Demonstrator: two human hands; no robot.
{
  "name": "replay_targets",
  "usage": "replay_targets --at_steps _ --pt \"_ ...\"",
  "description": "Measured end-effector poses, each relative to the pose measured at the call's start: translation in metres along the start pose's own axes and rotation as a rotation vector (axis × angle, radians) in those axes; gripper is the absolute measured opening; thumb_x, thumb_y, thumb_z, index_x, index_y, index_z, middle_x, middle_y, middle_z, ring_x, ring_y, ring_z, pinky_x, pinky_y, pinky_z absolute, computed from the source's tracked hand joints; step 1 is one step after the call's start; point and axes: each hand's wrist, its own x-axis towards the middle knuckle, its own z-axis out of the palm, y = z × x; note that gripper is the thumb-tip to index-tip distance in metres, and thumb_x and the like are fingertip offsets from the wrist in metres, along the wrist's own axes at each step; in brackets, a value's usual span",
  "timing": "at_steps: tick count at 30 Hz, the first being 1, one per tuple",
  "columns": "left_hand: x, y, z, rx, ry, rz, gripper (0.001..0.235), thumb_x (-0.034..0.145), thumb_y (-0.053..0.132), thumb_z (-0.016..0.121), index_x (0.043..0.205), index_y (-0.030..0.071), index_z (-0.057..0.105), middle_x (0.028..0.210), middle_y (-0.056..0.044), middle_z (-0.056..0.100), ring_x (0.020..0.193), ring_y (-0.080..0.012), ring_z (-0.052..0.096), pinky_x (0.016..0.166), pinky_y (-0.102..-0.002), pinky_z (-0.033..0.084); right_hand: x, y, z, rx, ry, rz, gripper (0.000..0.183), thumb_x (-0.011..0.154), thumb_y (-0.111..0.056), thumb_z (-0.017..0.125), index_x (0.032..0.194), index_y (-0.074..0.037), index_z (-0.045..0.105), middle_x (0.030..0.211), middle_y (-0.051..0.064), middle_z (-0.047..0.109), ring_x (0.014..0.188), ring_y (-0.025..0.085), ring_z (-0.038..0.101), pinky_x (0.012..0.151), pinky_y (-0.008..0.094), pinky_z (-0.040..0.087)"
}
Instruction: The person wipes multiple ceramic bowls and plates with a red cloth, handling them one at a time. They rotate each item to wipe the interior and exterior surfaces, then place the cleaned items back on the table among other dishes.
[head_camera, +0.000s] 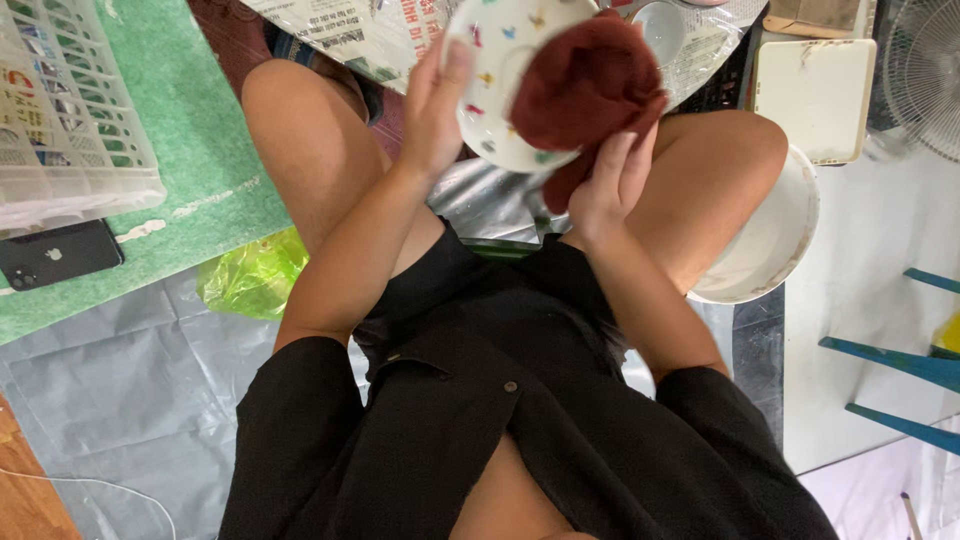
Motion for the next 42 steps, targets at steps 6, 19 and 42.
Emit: replay_targets --at_steps 6,19,42 --pt "0.002 -0.025 0.003 -0.063 -0.072 0.018 0.039 0.116 0.027 0.058 0.143 -0.002 0.055 0.129 -0.008 0.066 0.114 -0.0131 0.063 0.1 -0.029 0.052 -0.046 -0.003 0.032 -0.117 -0.393 -0.248 0.059 0.115 -0.028 0.044 0.164 -0.005 0.022 0.171 0.019 0.021 0.157 0.032 0.025 0.131 0.04 0.021" --pt "-0.011 -0.046 -0.019 -0.549 -0.185 -0.069 0.035 0.116 0.028 0.051 0.137 0.0 0.059 0.126 -0.01 0.068 0.112 -0.0207 0.065 0.097 -0.035 0.052 0.028 -0.069 0.088 -0.732 -0.56 -0.531 0.058 0.104 -0.023 0.049 0.155 0.003 0.042 0.164 0.02 0.038 0.156 0.039 0.025 0.132 0.056 0.016" --pt "0.013 -0.089 -0.037 -0.862 -0.543 0.011 0.044 0.111 0.037 0.052 0.141 0.006 0.057 0.133 -0.007 0.06 0.121 -0.0215 0.057 0.103 -0.037 0.046 -0.028 -0.052 0.098 -0.444 -0.585 -0.591 0.06 0.111 -0.03 0.044 0.161 -0.002 0.028 0.169 0.019 0.024 0.161 0.039 0.012 0.133 0.058 0.006"
